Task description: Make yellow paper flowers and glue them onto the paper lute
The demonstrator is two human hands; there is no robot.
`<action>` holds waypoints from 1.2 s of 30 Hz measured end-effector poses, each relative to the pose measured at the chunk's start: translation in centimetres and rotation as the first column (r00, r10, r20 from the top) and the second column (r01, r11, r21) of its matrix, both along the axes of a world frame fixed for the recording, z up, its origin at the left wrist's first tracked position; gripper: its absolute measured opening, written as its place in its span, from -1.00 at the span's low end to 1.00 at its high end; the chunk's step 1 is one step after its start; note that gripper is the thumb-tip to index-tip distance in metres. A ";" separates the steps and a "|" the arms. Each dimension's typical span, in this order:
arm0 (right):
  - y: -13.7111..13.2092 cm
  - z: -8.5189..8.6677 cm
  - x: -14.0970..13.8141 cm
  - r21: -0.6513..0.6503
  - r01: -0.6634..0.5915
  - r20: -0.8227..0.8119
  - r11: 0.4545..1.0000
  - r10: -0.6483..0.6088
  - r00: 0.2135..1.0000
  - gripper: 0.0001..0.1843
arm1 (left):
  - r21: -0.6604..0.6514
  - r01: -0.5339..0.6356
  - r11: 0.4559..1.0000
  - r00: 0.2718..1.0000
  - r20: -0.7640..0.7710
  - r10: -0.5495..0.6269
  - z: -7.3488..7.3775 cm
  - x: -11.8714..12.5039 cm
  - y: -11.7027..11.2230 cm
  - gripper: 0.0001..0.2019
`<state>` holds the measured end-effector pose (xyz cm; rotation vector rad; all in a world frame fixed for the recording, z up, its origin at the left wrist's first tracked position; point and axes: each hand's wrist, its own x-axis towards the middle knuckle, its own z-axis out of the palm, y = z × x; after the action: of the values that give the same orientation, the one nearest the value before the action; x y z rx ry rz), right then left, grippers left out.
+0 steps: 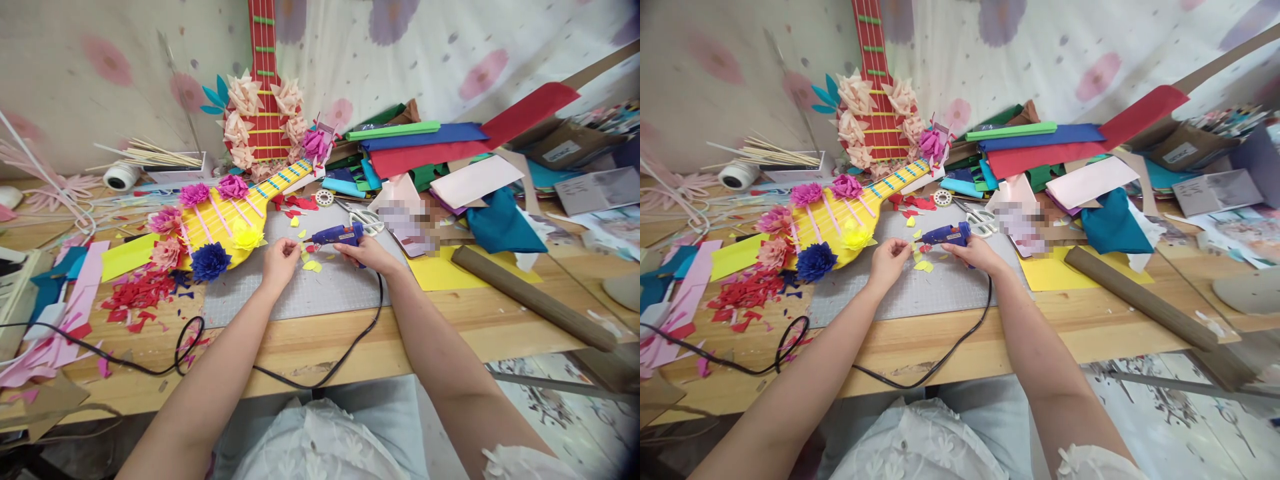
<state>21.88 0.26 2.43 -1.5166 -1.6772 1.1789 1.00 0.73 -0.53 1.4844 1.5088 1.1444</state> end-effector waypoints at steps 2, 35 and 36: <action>0.0 0.0 0.1 -0.007 0.012 0.014 1.000 -0.012 1.000 -0.52 | -0.003 -0.002 1.000 1.000 -0.003 0.002 0.1 0.0 0.0 -0.94; 1.0 -0.7 1.2 0.108 0.247 0.051 0.963 -0.254 0.966 -0.61 | -0.096 -0.022 0.995 0.913 0.403 0.059 0.3 0.2 0.3 -0.89; 1.3 -1.0 1.1 0.152 0.306 0.071 0.940 -0.319 0.945 -0.61 | -0.117 -0.011 0.993 0.891 0.449 0.063 0.7 0.4 0.0 -0.88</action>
<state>22.99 1.59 1.47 -1.6959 -1.4728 0.8173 1.44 0.76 0.13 1.0234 1.2535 1.2978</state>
